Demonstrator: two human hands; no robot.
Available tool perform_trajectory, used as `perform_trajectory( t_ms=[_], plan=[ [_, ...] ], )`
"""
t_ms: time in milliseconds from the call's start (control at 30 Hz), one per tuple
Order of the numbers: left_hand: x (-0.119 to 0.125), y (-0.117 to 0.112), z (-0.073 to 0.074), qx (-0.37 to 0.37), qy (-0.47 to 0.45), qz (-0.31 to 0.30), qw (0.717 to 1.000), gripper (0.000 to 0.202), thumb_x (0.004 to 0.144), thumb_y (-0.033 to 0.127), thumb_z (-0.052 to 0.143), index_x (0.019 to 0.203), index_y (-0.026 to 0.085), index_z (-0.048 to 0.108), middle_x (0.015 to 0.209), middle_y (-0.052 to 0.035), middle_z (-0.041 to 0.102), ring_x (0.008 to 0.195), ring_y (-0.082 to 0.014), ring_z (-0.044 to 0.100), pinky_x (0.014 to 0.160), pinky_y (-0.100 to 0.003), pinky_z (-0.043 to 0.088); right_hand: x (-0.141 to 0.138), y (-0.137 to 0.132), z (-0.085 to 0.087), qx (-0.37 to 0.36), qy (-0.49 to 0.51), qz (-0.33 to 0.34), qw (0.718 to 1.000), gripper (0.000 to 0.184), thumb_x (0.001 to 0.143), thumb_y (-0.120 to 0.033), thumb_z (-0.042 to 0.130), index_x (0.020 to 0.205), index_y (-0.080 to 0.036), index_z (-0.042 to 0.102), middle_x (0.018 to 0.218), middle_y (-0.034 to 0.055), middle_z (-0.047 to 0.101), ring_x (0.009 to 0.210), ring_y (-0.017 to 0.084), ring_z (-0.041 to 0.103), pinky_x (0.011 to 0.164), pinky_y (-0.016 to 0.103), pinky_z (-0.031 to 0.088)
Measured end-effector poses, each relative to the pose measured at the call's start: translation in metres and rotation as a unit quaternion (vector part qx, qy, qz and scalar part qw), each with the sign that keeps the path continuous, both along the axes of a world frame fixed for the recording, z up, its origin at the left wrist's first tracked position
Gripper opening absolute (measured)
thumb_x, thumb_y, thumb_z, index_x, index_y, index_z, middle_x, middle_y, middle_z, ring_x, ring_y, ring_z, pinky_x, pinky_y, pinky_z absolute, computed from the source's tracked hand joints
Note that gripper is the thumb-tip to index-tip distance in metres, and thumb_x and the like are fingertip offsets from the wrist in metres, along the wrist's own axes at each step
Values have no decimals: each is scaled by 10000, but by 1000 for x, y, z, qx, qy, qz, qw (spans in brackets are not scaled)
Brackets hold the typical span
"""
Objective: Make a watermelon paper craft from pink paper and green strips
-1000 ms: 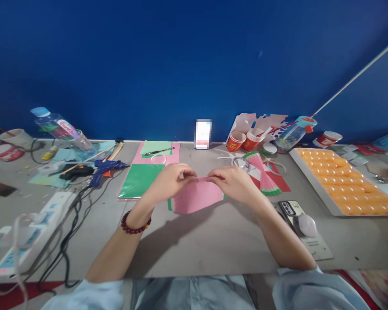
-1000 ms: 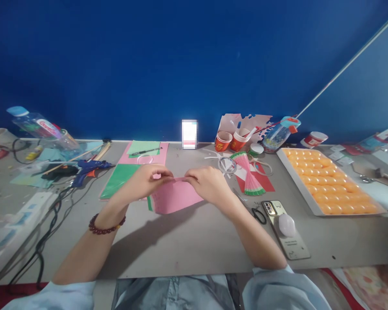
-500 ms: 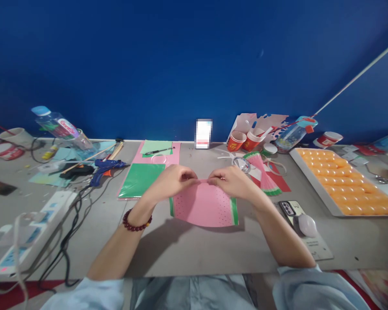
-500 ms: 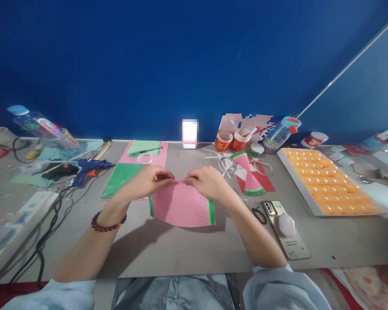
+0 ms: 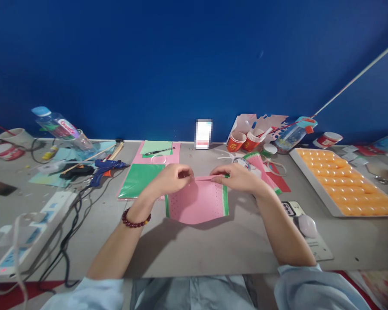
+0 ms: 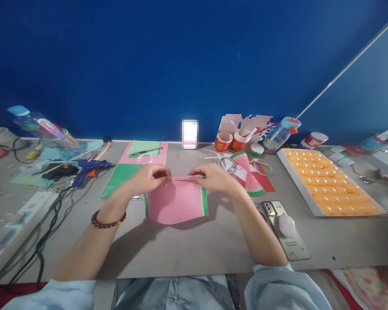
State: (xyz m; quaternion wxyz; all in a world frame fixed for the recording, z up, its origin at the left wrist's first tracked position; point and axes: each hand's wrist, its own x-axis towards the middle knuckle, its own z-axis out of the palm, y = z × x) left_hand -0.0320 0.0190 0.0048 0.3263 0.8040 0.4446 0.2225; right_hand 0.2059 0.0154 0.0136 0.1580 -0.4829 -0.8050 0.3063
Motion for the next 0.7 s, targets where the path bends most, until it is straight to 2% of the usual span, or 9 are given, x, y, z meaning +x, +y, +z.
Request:
perform_trajectory(
  t_ms=[133,233,367,500,700],
  plan=[
    [-2,0,2,-33,21,1,999,164,799,247,514,736,191,654,760,-21,685,672,-148,600,558,-260,437,5,4,-1,-20,3,7,1000,246,870,-395,539,903,-231,719,911,18,728,812,166,641,722,283,450],
    [-1,-3,5,-54,36,6,998,165,814,272,517,786,192,659,800,-24,689,703,-154,604,587,-264,436,4,4,-3,-21,9,-7,1000,221,856,-373,553,852,-218,710,857,14,718,777,160,628,697,278,439],
    [5,-9,9,-50,26,11,998,202,842,346,541,868,207,684,835,-23,701,720,-157,609,592,-261,426,0,3,-4,-7,24,-36,999,183,838,-338,569,783,-216,695,766,-4,692,703,138,599,639,260,414],
    [12,-14,10,-30,-8,2,1000,276,876,411,530,848,206,714,834,-32,713,717,-156,611,587,-252,416,-4,-1,-2,1,41,-44,998,192,831,-342,578,756,-214,700,735,-3,686,668,130,586,612,251,400],
    [15,-14,5,-3,-1,27,1000,268,876,378,552,791,194,728,795,-39,721,680,-151,606,561,-253,403,-7,-5,-2,-19,68,-41,997,160,820,-289,594,770,-219,729,727,2,714,684,131,628,627,242,431]
  ],
)
